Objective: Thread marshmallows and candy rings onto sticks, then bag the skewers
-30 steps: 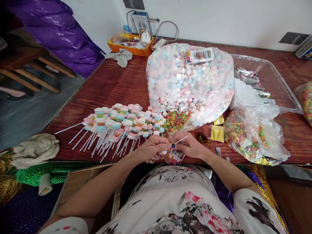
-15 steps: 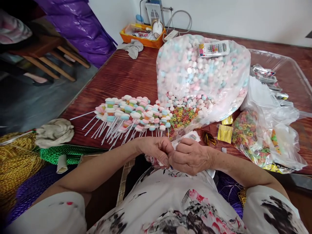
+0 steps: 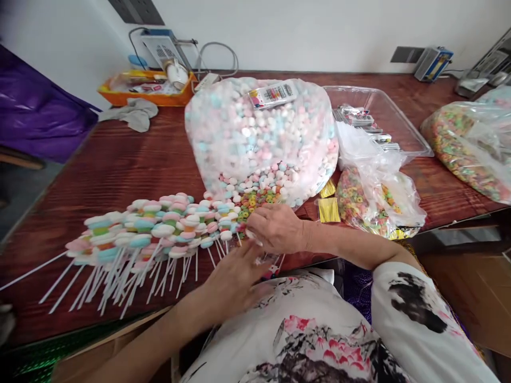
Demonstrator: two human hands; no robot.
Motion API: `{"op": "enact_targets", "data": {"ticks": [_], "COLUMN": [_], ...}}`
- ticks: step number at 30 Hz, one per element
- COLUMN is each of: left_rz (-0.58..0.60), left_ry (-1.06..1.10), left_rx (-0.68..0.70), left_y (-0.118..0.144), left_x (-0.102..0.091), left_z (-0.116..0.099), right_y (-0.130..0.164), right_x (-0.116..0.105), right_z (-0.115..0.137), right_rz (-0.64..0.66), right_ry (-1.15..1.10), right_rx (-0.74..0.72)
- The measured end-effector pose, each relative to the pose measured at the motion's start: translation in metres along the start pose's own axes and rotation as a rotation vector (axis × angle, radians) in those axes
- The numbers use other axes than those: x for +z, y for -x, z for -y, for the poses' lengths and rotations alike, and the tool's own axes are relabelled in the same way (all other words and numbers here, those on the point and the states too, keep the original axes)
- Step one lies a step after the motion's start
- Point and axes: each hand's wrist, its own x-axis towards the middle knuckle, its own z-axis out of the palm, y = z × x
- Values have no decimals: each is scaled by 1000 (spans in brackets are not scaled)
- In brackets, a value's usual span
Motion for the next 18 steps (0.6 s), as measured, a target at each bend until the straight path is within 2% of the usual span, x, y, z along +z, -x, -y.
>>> {"op": "enact_targets", "data": {"ticks": [2, 4, 5, 7, 10, 12, 14, 16, 18], "left_rz": [-141, -263, -315, -424, -603, -582, -494, -445, -400], "left_ry": [243, 409, 400, 272, 199, 257, 221, 79, -79], "left_rx": [-76, -74, -36, 8, -109, -164, -112, -25, 10], "left_y": [-9, -14, -14, -11, -1, 10, 30, 59, 95], "left_x": [7, 1, -2, -5, 3, 10, 14, 16, 18], "left_z": [19, 33, 35, 33, 33, 40, 48, 50, 45], "right_y": [-1, -1, -2, -4, -12, -17, -19, -16, -10], "right_x": [5, 10, 12, 13, 11, 16, 28, 45, 63], "right_z": [8, 14, 15, 13, 13, 21, 35, 53, 69], "right_rz": [-96, -83, -51, -48, -127, -146, -96, 78, 348], "right_ry": [-240, -468, -536, -533, -392, -462, -721, -1043, -1250], "right_rx": [26, 38, 73, 187, 196, 129, 163, 292, 384]}}
